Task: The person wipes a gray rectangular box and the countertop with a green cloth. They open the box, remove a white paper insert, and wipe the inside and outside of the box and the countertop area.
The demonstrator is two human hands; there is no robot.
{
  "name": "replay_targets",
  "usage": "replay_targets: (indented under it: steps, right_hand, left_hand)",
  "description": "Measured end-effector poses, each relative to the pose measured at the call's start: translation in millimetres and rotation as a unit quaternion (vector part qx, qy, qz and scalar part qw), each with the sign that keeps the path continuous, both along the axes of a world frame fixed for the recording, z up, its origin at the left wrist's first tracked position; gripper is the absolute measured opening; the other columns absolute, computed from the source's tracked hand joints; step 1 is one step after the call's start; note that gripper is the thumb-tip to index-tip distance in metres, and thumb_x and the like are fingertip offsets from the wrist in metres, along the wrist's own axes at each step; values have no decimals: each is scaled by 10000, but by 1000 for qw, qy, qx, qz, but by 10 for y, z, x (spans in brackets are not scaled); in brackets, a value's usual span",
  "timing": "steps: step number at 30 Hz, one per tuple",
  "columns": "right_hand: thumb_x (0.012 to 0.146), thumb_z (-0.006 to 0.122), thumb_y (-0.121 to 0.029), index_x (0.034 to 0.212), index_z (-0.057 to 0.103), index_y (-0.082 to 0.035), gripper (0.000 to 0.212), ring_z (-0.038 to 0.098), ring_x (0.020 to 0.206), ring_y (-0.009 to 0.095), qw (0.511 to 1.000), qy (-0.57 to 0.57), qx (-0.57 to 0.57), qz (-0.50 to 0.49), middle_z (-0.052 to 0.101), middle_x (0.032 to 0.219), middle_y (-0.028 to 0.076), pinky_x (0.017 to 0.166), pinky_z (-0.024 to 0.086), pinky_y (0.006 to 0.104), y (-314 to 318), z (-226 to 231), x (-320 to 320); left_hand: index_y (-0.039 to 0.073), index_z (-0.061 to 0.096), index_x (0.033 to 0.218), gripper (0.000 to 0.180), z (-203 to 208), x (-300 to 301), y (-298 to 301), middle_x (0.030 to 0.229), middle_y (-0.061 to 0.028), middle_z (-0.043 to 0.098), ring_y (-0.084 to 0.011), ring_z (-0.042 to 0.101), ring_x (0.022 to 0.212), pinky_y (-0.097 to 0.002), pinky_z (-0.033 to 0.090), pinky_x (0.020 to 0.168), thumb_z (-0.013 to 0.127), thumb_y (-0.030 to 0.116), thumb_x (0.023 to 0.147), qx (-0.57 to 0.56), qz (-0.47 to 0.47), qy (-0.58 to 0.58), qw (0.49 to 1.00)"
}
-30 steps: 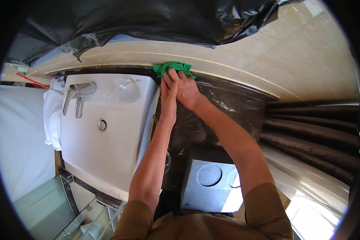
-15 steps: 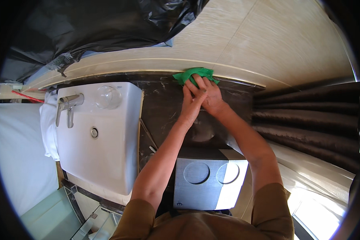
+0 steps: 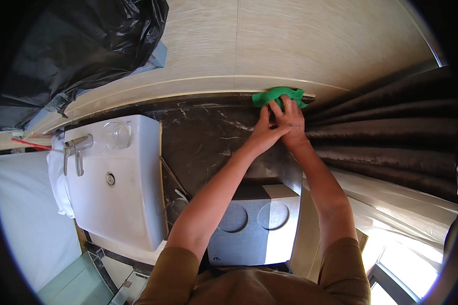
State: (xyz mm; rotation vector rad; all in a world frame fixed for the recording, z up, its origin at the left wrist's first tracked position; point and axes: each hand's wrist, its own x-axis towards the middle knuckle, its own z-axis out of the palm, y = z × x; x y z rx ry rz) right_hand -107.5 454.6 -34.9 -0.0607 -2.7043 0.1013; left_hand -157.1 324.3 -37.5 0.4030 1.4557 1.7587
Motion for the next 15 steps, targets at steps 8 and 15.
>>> replay_targets:
  steps: [8,15]
  right_hand:
    - [844,748,-224,1406,577,-171,589,550,1205,381,994,-82,-62,-43,563,1348,121,980,497,491,145,-242,374]
    - [905,721,-300,1466,554,-169,599,434,1399,374,987,-152,-28,47,530,1464,105,1128,352,537,-159,-485,267]
  left_hand:
    - [0,208,1634,1032,-52,63,-75,1568,-243,438,-283,578,1262,-379,484,1053,807,319,856,-134,-70,41,988]
    - [30,384,1592,914,-276,-150,-671,1495,-224,503,-224,660,1033,-349,555,902,822,310,840,-275,-35,127,952]
